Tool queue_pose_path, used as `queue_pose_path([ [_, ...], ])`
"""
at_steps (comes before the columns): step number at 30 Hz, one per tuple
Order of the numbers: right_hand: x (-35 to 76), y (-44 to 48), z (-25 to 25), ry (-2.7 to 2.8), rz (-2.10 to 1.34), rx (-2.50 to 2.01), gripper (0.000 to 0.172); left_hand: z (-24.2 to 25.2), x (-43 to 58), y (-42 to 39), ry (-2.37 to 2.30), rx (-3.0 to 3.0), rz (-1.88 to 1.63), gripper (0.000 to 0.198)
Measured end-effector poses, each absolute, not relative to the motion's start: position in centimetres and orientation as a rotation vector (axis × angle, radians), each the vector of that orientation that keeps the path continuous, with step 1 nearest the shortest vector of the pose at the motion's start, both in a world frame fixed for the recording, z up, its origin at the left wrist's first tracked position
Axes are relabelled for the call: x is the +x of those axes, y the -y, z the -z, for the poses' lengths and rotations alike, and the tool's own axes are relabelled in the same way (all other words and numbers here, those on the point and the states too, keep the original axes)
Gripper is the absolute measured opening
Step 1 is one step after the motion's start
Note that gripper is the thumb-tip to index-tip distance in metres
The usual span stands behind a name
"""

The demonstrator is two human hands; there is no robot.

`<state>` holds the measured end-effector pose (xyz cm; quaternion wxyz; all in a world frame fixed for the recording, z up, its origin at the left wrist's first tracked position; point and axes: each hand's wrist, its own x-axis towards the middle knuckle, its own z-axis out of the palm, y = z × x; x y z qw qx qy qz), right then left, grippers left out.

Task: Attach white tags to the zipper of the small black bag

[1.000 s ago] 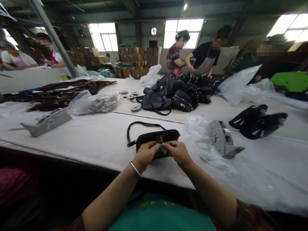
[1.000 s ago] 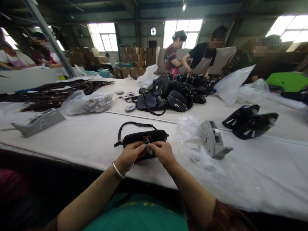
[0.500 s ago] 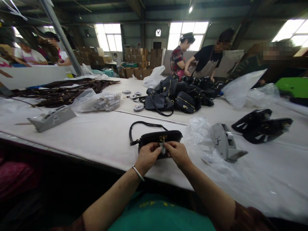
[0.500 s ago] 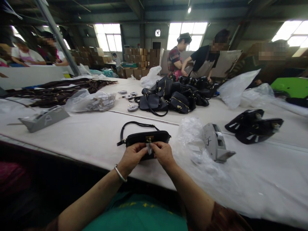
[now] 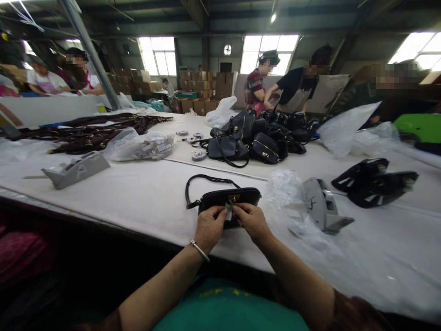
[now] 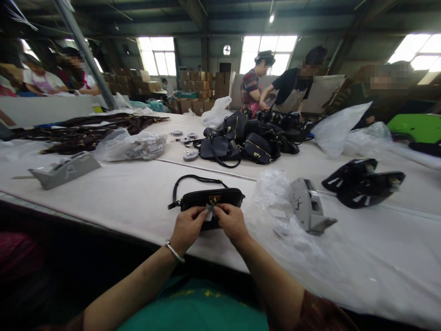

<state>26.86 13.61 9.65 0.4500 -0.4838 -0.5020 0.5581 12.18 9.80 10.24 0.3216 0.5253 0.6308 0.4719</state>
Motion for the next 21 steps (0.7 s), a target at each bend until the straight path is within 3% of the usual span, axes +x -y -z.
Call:
queue_pose_path([
  [5,26.5,-13.7,-9.2,1.185,-1.324,-1.176,0.038,-10.4,12.0,-9.6,-1.734,1.45,-1.289,0.022],
  [21,26.9,-14.3,-10.9,1.433,-1.007,-1.25,0.025,-11.2,12.4,-10.5,-1.715,1.402,-1.405,0.022],
])
